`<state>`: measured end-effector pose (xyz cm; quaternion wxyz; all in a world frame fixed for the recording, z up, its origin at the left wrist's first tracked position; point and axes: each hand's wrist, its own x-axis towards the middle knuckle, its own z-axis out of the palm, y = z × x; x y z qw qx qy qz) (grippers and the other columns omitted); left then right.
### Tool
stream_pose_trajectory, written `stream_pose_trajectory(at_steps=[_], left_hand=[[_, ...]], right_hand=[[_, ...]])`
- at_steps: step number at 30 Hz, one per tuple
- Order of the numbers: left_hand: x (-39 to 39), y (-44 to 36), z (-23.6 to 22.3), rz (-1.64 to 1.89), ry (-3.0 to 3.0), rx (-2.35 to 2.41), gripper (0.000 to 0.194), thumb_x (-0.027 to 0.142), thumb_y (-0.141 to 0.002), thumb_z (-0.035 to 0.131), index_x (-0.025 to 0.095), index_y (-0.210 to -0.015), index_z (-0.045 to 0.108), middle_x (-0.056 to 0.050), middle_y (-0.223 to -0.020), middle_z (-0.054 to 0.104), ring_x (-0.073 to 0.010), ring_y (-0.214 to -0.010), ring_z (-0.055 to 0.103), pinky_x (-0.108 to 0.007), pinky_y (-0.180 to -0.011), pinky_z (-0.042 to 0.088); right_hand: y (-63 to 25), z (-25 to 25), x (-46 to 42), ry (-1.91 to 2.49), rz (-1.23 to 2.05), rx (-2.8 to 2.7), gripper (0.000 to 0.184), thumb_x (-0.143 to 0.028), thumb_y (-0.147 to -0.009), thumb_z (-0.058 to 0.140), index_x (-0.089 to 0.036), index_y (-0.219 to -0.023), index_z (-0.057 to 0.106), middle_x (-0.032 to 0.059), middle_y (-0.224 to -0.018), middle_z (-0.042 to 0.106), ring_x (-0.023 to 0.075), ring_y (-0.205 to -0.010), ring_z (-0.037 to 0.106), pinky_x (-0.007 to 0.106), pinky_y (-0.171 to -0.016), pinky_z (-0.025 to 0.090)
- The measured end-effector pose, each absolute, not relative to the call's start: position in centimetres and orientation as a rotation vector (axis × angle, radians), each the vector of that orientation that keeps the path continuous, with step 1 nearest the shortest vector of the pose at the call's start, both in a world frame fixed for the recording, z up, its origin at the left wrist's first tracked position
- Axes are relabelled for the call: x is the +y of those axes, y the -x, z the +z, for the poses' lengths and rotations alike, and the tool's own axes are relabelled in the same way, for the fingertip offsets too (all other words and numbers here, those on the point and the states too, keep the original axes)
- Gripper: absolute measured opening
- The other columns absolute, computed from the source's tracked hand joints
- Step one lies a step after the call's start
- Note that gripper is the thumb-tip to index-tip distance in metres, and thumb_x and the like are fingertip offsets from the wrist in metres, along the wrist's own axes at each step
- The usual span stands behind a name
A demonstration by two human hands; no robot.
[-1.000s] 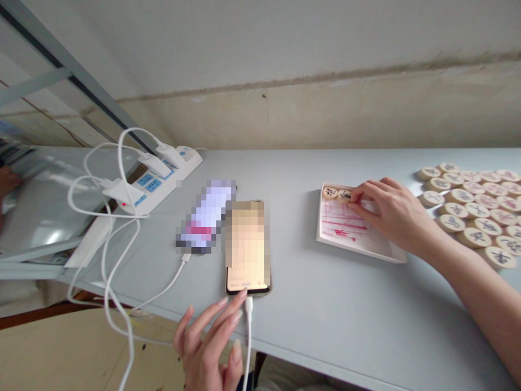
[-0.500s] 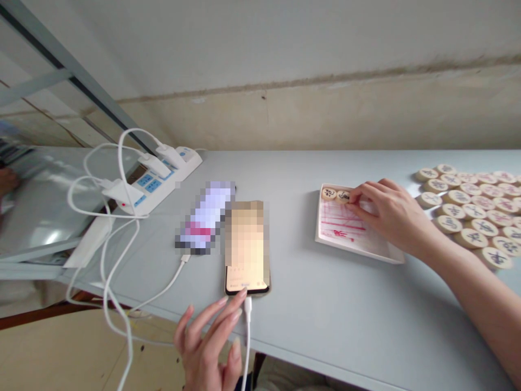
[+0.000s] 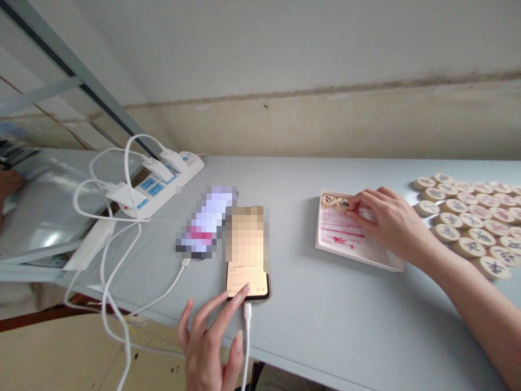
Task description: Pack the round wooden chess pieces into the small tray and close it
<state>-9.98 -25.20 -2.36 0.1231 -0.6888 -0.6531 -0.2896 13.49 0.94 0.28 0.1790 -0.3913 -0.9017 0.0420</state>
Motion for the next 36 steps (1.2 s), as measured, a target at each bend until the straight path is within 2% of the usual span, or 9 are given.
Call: stream_pose_trajectory(at_steps=[4,9,15,21,30,36], left_hand=[[-24.8,9.7,-2.1,-0.924,1.979,-2.021,0.040,0.019,-0.081,0.040,0.019,-0.122,0.040,-0.006,-0.109,0.063,-0.0184,-0.108,0.049,-0.046,-0.108,0.011],[-25.1,9.8,-2.4,-1.293,1.817,-1.901,0.028,0.025,-0.083,0.035,0.019,-0.107,0.049,-0.005,-0.096,0.067,-0.0186,-0.105,0.051,-0.048,-0.106,0.015],[-26.0,10.4,-2.8,-1.069,1.948,-1.788,0.027,0.023,-0.081,0.038,0.019,-0.105,0.051,-0.004,-0.090,0.069,-0.0165,-0.098,0.055,-0.042,-0.106,0.017],[-26.0,9.9,-3.4,-1.286,1.795,-1.812,0.028,0.022,-0.082,0.036,0.019,-0.106,0.050,-0.006,-0.089,0.068,-0.0187,-0.093,0.058,-0.045,-0.101,0.026],[-25.3,9.8,-2.4,-0.972,1.913,-1.826,0.028,0.015,-0.079,0.040,0.015,-0.104,0.052,-0.006,-0.086,0.069,-0.0171,-0.093,0.058,-0.041,-0.104,0.022],[-24.6,9.8,-1.8,-0.845,1.980,-1.872,0.033,0.014,-0.078,0.041,0.015,-0.110,0.050,-0.006,-0.094,0.068,-0.0166,-0.098,0.056,-0.039,-0.107,0.017]], right_hand=[[-13.5,0.5,0.9,1.098,0.204,-2.546,0.017,-0.036,-0.081,0.036,-0.032,-0.073,0.051,0.0066,-0.077,0.058,0.0282,-0.077,0.047,0.041,-0.067,0.038],[-13.5,-0.1,1.1,1.086,0.092,-2.522,0.018,-0.032,-0.081,0.037,-0.022,-0.074,0.050,0.0064,-0.074,0.058,0.0248,-0.074,0.047,0.037,-0.066,0.038],[-13.6,-0.5,1.2,1.034,0.000,-2.542,0.018,-0.030,-0.083,0.039,-0.020,-0.075,0.050,0.0056,-0.075,0.057,0.0222,-0.074,0.047,0.033,-0.066,0.036],[-13.6,-0.4,1.2,1.018,-0.028,-2.556,0.015,-0.028,-0.084,0.040,-0.020,-0.075,0.049,0.0042,-0.074,0.056,0.0201,-0.072,0.045,0.032,-0.067,0.036],[-13.8,-0.6,1.4,1.001,-0.006,-2.554,0.015,-0.030,-0.085,0.041,-0.020,-0.076,0.049,0.0036,-0.074,0.056,0.0195,-0.071,0.045,0.031,-0.065,0.036],[-13.7,-0.6,1.4,0.996,-0.018,-2.561,0.016,-0.030,-0.085,0.039,-0.020,-0.076,0.048,0.0044,-0.074,0.055,0.0203,-0.071,0.046,0.033,-0.066,0.036]])
